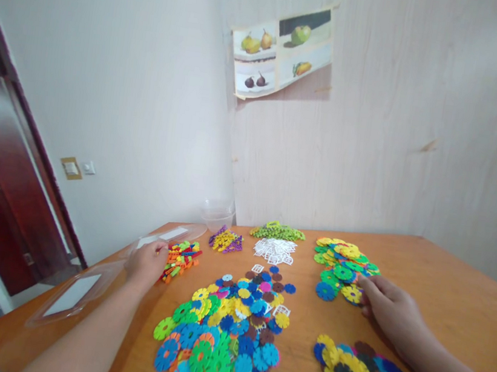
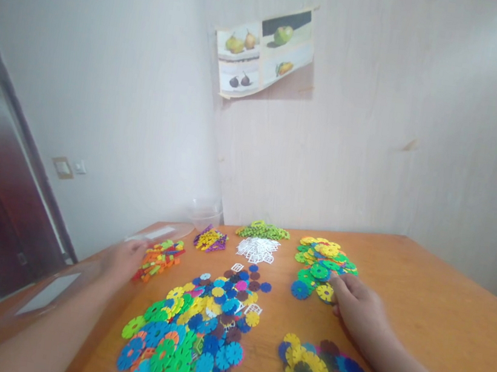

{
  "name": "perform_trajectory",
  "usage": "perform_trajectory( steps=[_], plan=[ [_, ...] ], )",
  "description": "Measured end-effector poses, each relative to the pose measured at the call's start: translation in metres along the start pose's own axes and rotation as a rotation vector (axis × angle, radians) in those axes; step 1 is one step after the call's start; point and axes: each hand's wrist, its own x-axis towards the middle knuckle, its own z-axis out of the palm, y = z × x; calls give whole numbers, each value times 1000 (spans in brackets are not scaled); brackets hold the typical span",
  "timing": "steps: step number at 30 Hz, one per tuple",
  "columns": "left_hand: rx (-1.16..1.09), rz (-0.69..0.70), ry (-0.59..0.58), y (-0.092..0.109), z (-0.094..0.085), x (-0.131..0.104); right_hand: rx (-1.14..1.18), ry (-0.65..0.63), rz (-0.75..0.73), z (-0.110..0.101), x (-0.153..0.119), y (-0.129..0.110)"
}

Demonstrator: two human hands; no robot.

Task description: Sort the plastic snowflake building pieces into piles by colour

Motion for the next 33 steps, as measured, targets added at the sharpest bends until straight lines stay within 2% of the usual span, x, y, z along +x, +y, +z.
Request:
perform_trajectory(
  steps=[3, 7, 12, 16, 23, 33],
  plan=[
    [-39, -47, 52, -5, 0, -18, -31, 15, -18, -1, -1, -2],
    [-238, -64, 54, -16, 4, -42, -42, 19, -29, -2, -4, -6],
    [-381, -82, -45, -30, 8, -73, -14, 24, -30, -1, -4, -6],
    [-421, -118, -112, -33, 4, -92, 16, 26, -9, -1, 0, -2],
    [-355, -19, -175, -23, 2, -113, 9, 43, -16, -2, 1, -2],
    [-107, 149, -263, -4, -1, -114, 48, 92, -19, -3, -7, -13]
  ],
)
